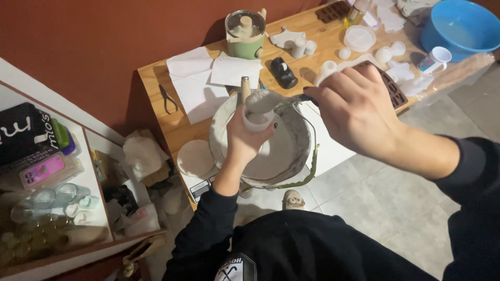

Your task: Scooping a white plaster mixture from a large bucket and pouring it into various small molds.

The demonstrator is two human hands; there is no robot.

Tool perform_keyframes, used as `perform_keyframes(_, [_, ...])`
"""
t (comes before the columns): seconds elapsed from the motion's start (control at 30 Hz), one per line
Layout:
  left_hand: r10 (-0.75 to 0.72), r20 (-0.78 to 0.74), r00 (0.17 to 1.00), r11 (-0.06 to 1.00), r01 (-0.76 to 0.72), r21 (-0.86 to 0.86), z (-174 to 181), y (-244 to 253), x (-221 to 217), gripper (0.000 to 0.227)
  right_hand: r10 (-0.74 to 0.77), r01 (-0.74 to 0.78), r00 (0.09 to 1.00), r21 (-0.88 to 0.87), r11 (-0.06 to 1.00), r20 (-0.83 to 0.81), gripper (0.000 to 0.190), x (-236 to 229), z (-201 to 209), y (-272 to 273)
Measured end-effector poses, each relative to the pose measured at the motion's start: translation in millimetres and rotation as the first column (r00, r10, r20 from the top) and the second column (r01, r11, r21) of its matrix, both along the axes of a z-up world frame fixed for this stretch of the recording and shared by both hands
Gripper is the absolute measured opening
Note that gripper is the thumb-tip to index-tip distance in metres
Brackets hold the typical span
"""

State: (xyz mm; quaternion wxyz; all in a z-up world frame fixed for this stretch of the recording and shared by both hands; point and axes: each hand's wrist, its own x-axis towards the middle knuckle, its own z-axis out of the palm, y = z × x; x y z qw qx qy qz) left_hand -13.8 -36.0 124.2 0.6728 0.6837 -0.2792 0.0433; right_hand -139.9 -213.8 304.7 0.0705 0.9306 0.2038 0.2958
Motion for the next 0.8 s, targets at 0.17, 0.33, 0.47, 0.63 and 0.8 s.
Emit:
perform_keyframes(0.17, [0.019,-0.046,0.999,0.998,-0.016,0.053,4,-2,1,0.054,0.034,-0.022,0.995,-0.129,0.991,0.093,0.025,-12,2,5])
perform_keyframes(0.33, [0.046,-0.095,0.994,0.997,-0.039,0.071,7,-3,1,0.059,0.041,-0.015,0.991,-0.199,0.98,0.125,0.032,-17,-4,4])
perform_keyframes(0.47, [0.01,-0.094,0.995,0.998,-0.004,0.058,15,0,-1,0.052,0.052,-0.028,0.995,-0.251,0.968,0.087,0.045,-21,-6,5])
perform_keyframes(0.63, [-0.002,-0.083,0.997,0.998,0.007,0.064,17,2,-1,0.049,0.051,-0.027,0.995,-0.263,0.965,0.084,0.048,-22,-11,3])
perform_keyframes(0.8, [0.0,-0.054,0.999,0.999,0.003,0.051,16,2,-2,0.05,0.059,-0.028,0.993,-0.28,0.96,0.102,0.045,-22,-12,1])
